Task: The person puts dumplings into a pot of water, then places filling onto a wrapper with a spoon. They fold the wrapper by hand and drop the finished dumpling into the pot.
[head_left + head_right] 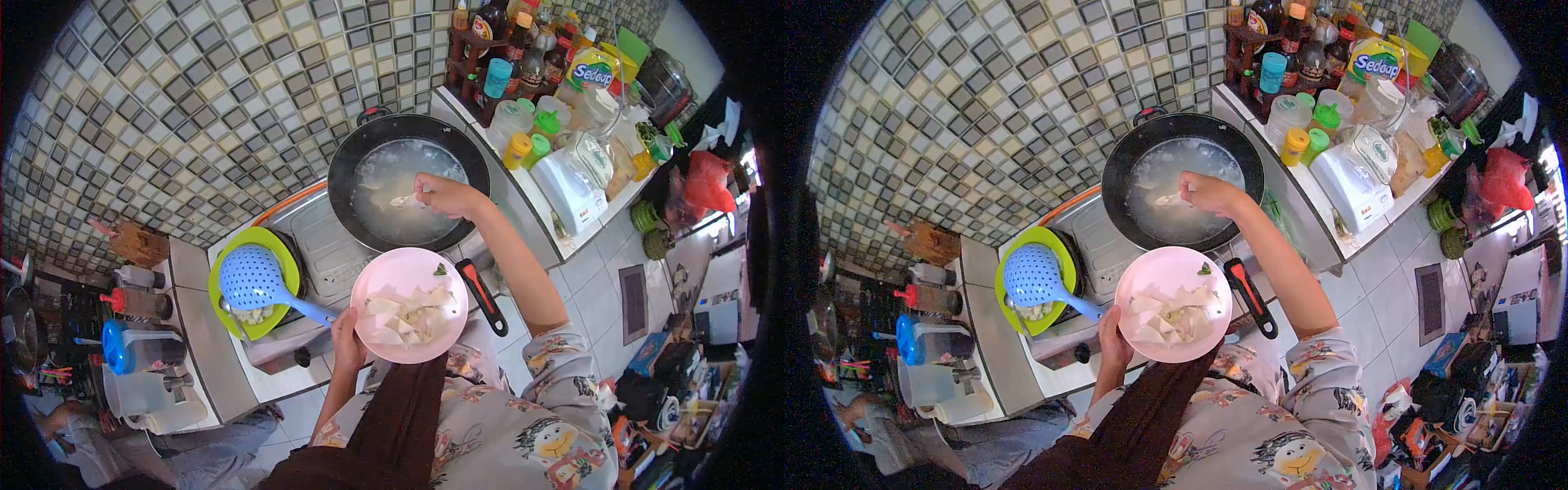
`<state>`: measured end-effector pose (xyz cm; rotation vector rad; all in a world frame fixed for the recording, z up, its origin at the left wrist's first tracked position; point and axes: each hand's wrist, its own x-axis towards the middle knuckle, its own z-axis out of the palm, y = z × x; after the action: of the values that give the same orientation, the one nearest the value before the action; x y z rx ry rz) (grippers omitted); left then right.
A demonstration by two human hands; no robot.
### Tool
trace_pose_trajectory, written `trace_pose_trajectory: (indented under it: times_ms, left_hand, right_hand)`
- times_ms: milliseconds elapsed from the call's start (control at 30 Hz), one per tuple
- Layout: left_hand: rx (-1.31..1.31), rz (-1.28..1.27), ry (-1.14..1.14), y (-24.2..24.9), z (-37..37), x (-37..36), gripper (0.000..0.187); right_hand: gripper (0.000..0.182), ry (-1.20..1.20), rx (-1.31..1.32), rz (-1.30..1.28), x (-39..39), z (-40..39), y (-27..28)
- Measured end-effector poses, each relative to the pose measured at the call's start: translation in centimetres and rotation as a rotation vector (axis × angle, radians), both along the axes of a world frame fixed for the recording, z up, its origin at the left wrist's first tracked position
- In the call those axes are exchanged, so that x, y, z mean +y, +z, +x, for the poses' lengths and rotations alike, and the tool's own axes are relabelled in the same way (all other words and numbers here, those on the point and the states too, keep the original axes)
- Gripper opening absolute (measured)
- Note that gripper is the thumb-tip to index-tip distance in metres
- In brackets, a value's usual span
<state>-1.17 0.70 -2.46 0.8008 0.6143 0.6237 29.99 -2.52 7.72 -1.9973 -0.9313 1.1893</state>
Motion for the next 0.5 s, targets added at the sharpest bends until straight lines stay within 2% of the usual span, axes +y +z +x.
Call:
trace_pose_trajectory:
  times_ms: [67, 133, 200, 267, 433, 500]
  left_hand:
    - [-0.024, -0.043, 0.023, 0.9, 0.3, -0.2, 0.024]
    - [-0.018, -0.047, 0.018, 1.2, 0.4, -0.2, 0.024]
    - [-0.014, -0.052, 0.012, 1.2, 0.4, -0.2, 0.025]
    - [-0.006, -0.043, 0.003, 0.9, 0.3, -0.1, 0.027]
    - [-0.029, -0.043, -0.011, 0.8, 0.4, -0.1, 0.028]
    - [-0.034, -0.052, -0.012, 0.9, 0.4, -0.1, 0.029]
  right_hand:
    - [0.006, -0.025, 0.035, -0.004, 0.1, 0.1, -0.1]
    - [0.006, -0.049, 0.07, -0.008, 0.3, 0.6, -1.3]
    - [0.007, 0.036, 0.041, 0.209, 0.8, 1.7, -3.6]
    - [0.007, 0.043, 0.021, 0.236, 1.1, 2.2, -4.8]
    - [0.007, 0.024, 0.021, 0.275, 1.2, 1.9, -4.5]
    - [0.007, 0.027, -0.069, 0.268, 1.2, 2.0, -4.5]
